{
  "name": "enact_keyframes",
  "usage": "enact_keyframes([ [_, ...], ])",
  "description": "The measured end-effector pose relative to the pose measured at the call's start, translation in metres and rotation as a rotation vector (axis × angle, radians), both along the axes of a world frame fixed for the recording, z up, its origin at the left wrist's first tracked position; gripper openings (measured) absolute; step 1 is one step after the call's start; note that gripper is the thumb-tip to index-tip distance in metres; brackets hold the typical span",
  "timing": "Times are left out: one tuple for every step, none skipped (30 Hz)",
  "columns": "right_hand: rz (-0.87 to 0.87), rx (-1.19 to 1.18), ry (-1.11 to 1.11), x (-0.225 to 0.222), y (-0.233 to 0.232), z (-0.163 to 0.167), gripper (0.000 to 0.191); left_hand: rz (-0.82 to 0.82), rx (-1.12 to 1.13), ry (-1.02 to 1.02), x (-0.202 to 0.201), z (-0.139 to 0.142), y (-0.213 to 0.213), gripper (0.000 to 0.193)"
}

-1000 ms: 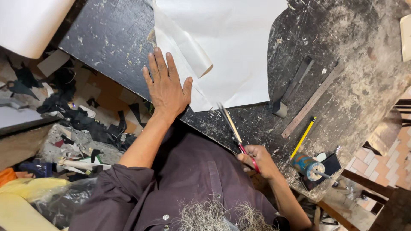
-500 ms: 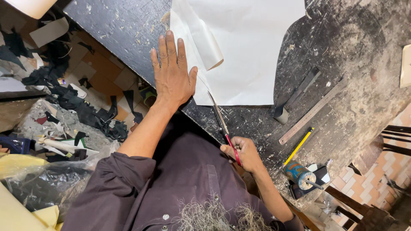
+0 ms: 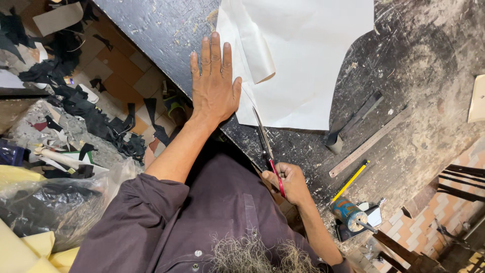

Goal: The person aligns a large white paper pattern on a worktable, uses a ruler and pencil to draw lines, and then cuts the pattern with scissors. They repeatedly reposition the pattern and trim edges to refine the shape.

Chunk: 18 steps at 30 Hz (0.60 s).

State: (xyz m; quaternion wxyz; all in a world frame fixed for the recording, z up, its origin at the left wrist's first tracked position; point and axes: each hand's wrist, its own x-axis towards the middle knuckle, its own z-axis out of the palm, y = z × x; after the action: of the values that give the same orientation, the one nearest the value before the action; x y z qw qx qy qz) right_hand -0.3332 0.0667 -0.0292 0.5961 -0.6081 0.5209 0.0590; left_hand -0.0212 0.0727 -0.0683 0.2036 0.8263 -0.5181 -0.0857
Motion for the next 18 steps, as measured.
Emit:
enact_keyframes([
  [-0.005, -0.004, 0.000, 0.003, -0.002, -0.001, 0.045, 0.000, 0.004, -0.008, 0.000, 0.000, 0.000, 0.085],
  [-0.014, -0.008, 0.001, 0.005, -0.003, -0.001, 0.045, -0.004, 0.009, -0.016, 0.001, 0.000, 0.000, 0.084],
  [0.000, -0.035, 0.004, 0.009, -0.004, -0.001, 0.046, -0.012, 0.013, -0.024, 0.001, 0.000, 0.000, 0.084],
  [0.015, -0.062, 0.005, 0.013, -0.006, -0.002, 0.046, -0.014, 0.015, -0.020, 0.001, 0.000, 0.000, 0.084],
  [0.032, -0.089, 0.005, 0.017, -0.007, -0.002, 0.047, -0.014, 0.017, -0.018, 0.002, 0.000, 0.001, 0.084],
  [0.035, -0.097, 0.004, 0.021, -0.008, -0.001, 0.047, -0.012, 0.021, -0.015, 0.002, 0.000, 0.001, 0.084],
  [0.039, -0.104, 0.003, 0.025, -0.008, 0.001, 0.047, -0.011, 0.020, -0.011, 0.002, 0.000, 0.001, 0.085],
  [0.044, -0.112, 0.003, 0.029, -0.008, 0.003, 0.047, -0.010, 0.018, -0.007, 0.002, 0.001, 0.001, 0.085],
  [0.034, -0.100, 0.046, 0.032, -0.008, 0.005, 0.046, -0.009, 0.017, -0.002, 0.002, 0.001, 0.001, 0.085],
  [0.025, -0.090, 0.090, 0.034, -0.007, 0.009, 0.045, -0.006, 0.005, -0.004, 0.003, 0.001, 0.001, 0.085],
  [0.014, -0.080, 0.134, 0.036, -0.006, 0.012, 0.044, -0.004, -0.008, -0.005, 0.003, 0.001, 0.002, 0.086],
  [0.009, -0.073, 0.132, 0.038, -0.006, 0.014, 0.043, -0.002, -0.022, -0.006, 0.003, 0.002, 0.002, 0.086],
  [0.003, -0.065, 0.130, 0.039, -0.006, 0.016, 0.043, -0.001, -0.029, 0.000, 0.004, 0.002, 0.002, 0.086],
  [-0.002, -0.058, 0.127, 0.041, -0.006, 0.016, 0.043, 0.000, -0.036, 0.005, 0.004, 0.002, 0.003, 0.086],
  [0.006, -0.071, 0.117, 0.043, -0.008, 0.016, 0.045, 0.002, -0.044, 0.007, 0.004, 0.002, 0.003, 0.086],
  [0.013, -0.084, 0.106, 0.045, -0.009, 0.015, 0.046, 0.006, -0.048, 0.006, 0.004, 0.003, 0.004, 0.085],
  [0.019, -0.096, 0.097, 0.047, -0.011, 0.013, 0.048, 0.008, -0.051, 0.007, 0.004, 0.003, 0.004, 0.085],
  [0.036, -0.119, 0.081, 0.049, -0.013, 0.012, 0.048, 0.006, -0.054, 0.008, 0.004, 0.003, 0.004, 0.085],
])
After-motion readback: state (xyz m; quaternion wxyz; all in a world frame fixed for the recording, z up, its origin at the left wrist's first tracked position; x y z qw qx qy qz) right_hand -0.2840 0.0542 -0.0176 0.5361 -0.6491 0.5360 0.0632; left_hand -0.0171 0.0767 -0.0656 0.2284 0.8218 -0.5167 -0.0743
